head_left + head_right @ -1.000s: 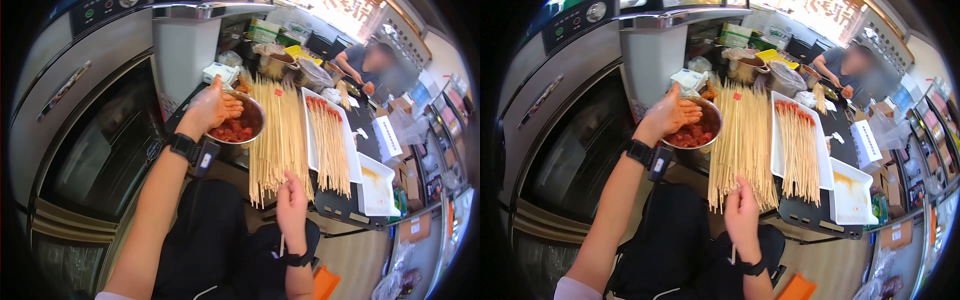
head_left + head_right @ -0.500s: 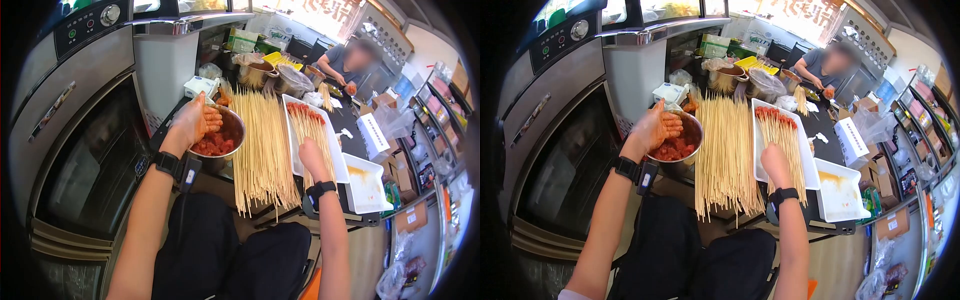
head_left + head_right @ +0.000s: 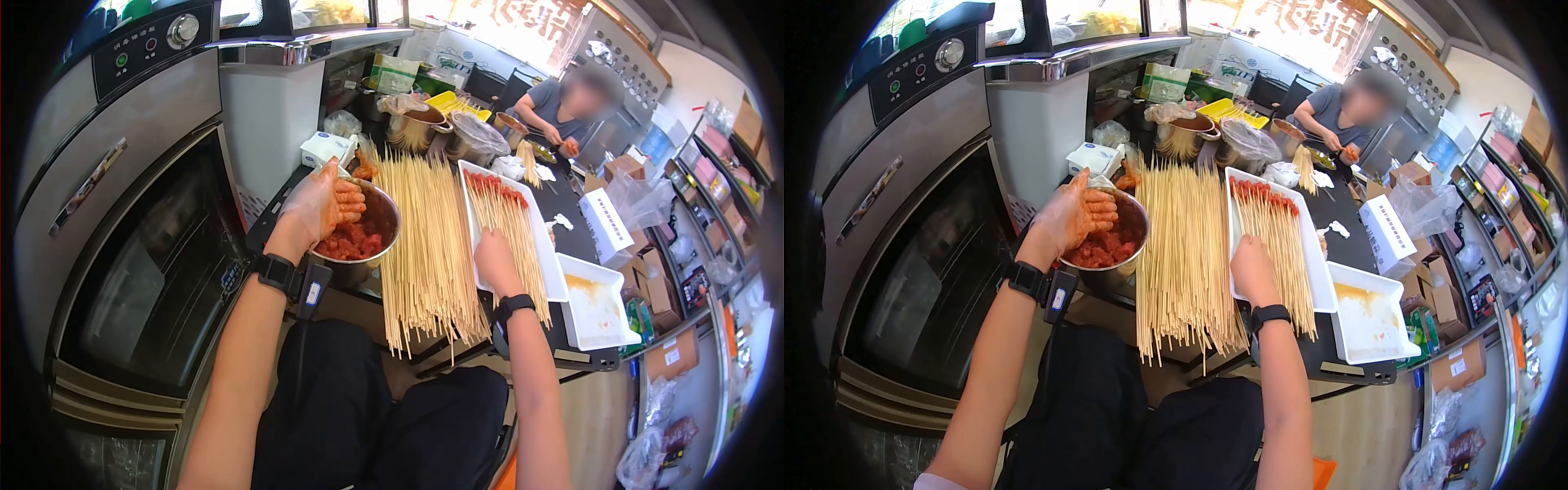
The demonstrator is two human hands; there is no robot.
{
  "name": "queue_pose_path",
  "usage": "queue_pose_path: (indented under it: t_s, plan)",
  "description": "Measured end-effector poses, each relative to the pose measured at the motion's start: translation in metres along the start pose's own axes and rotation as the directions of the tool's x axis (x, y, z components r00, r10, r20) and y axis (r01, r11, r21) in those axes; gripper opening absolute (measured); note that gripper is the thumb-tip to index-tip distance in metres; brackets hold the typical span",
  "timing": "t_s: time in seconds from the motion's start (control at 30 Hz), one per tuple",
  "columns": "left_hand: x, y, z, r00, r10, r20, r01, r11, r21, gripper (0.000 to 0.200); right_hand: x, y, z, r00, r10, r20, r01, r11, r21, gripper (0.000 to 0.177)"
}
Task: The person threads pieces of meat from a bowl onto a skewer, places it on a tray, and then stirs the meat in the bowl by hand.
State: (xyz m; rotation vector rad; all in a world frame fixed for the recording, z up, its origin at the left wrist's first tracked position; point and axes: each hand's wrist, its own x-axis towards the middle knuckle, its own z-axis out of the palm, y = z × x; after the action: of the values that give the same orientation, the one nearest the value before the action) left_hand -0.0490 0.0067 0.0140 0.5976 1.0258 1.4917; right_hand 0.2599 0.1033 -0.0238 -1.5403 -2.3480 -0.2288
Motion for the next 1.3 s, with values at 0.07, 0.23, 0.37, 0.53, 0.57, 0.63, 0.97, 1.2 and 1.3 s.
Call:
queue_pose_path:
  t_s: [0.07, 0.23, 0.37, 0.53, 0.57, 0.63, 0.97, 1.2, 1.3]
  plan:
    - [0.0, 0.001, 0.0, 1.0, 0.002, -0.003, -0.002, 1.0, 0.002, 0.057, 0.004, 0.002, 0.001, 1.0, 0.007, 0.023, -0.008, 1.0, 0.004, 0.018]
    - [-0.002, 0.001, 0.0, 1.0, 0.019, 0.021, -0.019, 1.0, -0.007, 0.055, 0.009, 0.01, 0.009, 0.999, 0.038, 0.026, -0.04, 0.997, 0.064, 0.021]
    - [-0.003, 0.002, 0.001, 0.999, 0.032, 0.011, -0.032, 0.999, 0.005, 0.054, 0.012, 0.012, 0.014, 0.991, 0.11, -0.078, -0.095, 0.979, 0.179, 0.022]
    - [-0.003, 0.0, 0.0, 1.0, 0.021, 0.024, -0.021, 1.0, -0.017, 0.054, 0.007, 0.011, 0.006, 0.995, 0.096, -0.006, -0.095, 0.986, 0.138, 0.022]
    - [-0.003, 0.001, -0.001, 1.0, 0.025, 0.018, -0.025, 1.0, -0.017, 0.054, 0.008, 0.012, 0.008, 0.996, 0.091, -0.007, -0.089, 0.986, 0.141, 0.022]
    - [-0.003, 0.0, 0.0, 1.0, 0.024, 0.015, -0.024, 1.0, -0.009, 0.056, 0.008, 0.017, 0.011, 0.997, 0.071, 0.041, -0.075, 0.994, 0.08, 0.024]
    - [-0.007, -0.001, 0.012, 0.848, -0.154, 0.507, -0.477, -0.636, 0.606, 0.019, -0.023, -0.007, -0.02, 0.955, -0.173, -0.243, 0.197, 0.977, 0.081, 0.022]
    - [-0.007, -0.017, 0.023, 0.974, -0.159, 0.164, -0.207, -0.31, 0.928, 0.03, -0.036, -0.062, 0.008, 0.897, -0.417, -0.146, 0.406, 0.908, -0.102, 0.01]
    - [-0.01, -0.01, 0.022, 0.975, -0.141, 0.175, -0.209, -0.29, 0.934, 0.029, -0.032, -0.076, 0.004, 0.974, -0.217, -0.064, 0.209, 0.972, -0.109, 0.006]
